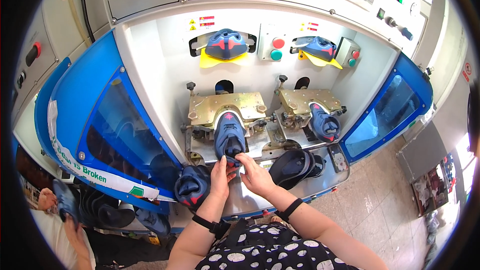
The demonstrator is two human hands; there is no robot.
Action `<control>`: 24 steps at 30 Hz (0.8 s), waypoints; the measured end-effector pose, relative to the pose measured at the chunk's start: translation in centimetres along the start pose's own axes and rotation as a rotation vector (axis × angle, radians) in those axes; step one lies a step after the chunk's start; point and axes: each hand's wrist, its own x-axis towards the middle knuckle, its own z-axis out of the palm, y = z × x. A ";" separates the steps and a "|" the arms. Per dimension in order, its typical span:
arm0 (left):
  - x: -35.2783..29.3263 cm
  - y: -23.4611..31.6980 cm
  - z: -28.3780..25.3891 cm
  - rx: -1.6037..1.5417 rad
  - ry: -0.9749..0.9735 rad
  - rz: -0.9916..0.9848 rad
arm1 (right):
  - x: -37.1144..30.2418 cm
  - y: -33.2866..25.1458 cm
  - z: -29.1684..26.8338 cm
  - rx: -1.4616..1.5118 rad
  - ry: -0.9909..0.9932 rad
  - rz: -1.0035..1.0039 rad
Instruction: Operating a specialized lasting and molding machine to form and set the shapes of shoes.
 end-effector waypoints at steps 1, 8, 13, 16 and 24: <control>-0.1 0.1 0.0 -0.008 -0.004 -0.015 | 0.0 0.0 0.1 0.013 -0.001 -0.010; -0.4 0.4 0.1 0.002 -0.007 -0.017 | -0.2 0.2 0.1 0.006 0.004 -0.015; -0.2 0.2 0.0 0.008 -0.015 -0.012 | -0.2 0.0 -0.1 0.004 -0.010 -0.008; 0.0 0.1 -0.1 0.016 -0.010 -0.013 | -0.2 -0.1 -0.1 -0.011 0.019 -0.034; 0.0 0.0 -0.2 0.029 -0.010 -0.004 | -0.2 -0.4 -0.1 0.042 -0.051 0.065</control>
